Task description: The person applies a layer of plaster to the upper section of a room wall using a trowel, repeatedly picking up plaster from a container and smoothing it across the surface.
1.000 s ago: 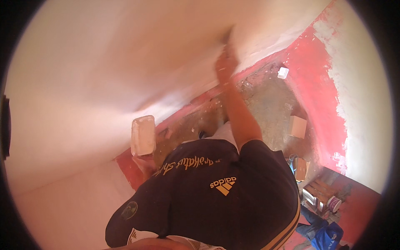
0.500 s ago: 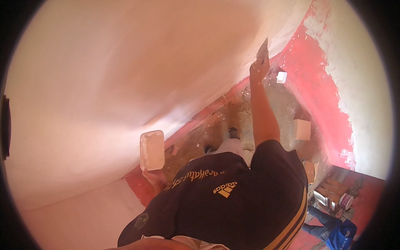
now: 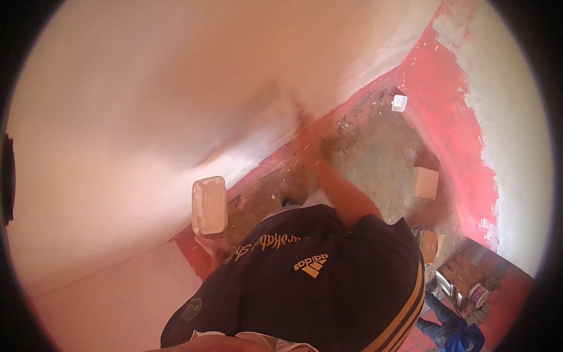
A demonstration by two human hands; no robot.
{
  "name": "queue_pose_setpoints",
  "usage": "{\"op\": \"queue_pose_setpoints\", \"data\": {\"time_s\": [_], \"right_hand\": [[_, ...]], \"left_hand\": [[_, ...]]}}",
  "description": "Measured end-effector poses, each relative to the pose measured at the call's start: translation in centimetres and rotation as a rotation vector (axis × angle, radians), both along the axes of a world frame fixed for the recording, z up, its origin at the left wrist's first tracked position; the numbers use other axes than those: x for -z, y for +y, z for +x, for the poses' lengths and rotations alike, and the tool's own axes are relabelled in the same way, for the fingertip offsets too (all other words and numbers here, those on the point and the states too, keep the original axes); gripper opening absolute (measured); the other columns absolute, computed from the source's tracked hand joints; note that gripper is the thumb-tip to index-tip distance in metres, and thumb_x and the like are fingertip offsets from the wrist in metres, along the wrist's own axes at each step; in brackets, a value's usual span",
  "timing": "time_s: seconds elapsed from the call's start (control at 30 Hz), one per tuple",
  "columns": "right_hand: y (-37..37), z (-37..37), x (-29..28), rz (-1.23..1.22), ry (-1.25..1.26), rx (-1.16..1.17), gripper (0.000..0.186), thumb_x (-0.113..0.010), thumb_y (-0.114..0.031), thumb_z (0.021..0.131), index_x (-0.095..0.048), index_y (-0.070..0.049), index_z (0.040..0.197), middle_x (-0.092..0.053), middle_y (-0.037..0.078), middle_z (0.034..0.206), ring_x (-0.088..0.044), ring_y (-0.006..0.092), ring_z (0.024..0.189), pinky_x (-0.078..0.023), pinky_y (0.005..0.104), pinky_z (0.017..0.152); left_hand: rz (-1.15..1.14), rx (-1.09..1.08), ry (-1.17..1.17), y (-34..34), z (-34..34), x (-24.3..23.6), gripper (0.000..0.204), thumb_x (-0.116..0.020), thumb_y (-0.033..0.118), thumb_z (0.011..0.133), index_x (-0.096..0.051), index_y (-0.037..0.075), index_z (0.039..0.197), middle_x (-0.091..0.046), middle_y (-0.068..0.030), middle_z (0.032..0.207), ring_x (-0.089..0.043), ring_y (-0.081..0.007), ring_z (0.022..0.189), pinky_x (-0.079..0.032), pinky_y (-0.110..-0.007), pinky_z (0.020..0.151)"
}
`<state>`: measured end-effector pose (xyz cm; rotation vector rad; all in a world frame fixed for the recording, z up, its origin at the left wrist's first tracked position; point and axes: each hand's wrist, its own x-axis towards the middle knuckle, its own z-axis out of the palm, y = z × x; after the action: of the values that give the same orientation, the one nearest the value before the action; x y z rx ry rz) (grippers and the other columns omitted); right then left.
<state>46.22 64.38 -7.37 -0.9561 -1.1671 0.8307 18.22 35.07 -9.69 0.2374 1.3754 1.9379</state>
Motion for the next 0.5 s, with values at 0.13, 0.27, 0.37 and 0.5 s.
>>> {"op": "queue_pose_setpoints", "data": {"time_s": [0.13, 0.27, 0.37, 0.5], "right_hand": [[10.7, 10.9, -1.0, -0.050, 0.188, 0.328, 0.042, -0.041, -0.010, 0.101, -0.052, -0.002, 0.141, -0.062, 0.015, 0.131, -0.062, 0.0203, 0.115, -0.048, 0.0338, 0.100], [12.4, 9.0, 1.0, -0.142, -0.193, 0.307, 0.038, -0.048, -0.011, 0.100, -0.056, -0.003, 0.136, -0.069, 0.016, 0.113, -0.065, 0.0224, 0.086, -0.052, 0.0350, 0.077], [5.8, 1.8, 1.0, 0.131, -0.208, 0.142, 0.040, -0.053, -0.002, 0.095, -0.058, -0.007, 0.135, -0.062, 0.020, 0.130, -0.068, 0.0328, 0.107, -0.055, 0.0379, 0.083], [0.9, 1.3, 0.0, 0.224, -0.062, -0.399, 0.042, -0.043, -0.002, 0.098, -0.056, -0.008, 0.138, -0.063, 0.017, 0.131, -0.066, 0.0291, 0.115, -0.055, 0.0348, 0.088]], "left_hand": [[-0.033, -0.016, -0.028, 2.4, 5.6, -1.4, 0.060, -0.036, 0.042, 0.095, -0.040, 0.013, 0.147, -0.048, -0.0079, 0.146, -0.049, -0.0284, 0.131, -0.044, -0.045, 0.102], [-0.032, -0.030, -0.034, 4.1, 10.3, -1.9, 0.058, -0.035, 0.039, 0.097, -0.040, 0.010, 0.147, -0.047, -0.0095, 0.148, -0.048, -0.0272, 0.134, -0.041, -0.043, 0.108], [-0.080, -0.085, -0.012, 6.2, 12.7, -1.4, 0.060, -0.038, 0.043, 0.093, -0.041, 0.014, 0.146, -0.051, -0.0070, 0.144, -0.052, -0.0284, 0.128, -0.048, -0.045, 0.096], [-0.055, -0.072, -0.021, 7.3, 14.2, -1.3, 0.060, -0.039, 0.043, 0.093, -0.041, 0.015, 0.146, -0.050, -0.0073, 0.144, -0.053, -0.0291, 0.127, -0.049, -0.046, 0.093]]}}
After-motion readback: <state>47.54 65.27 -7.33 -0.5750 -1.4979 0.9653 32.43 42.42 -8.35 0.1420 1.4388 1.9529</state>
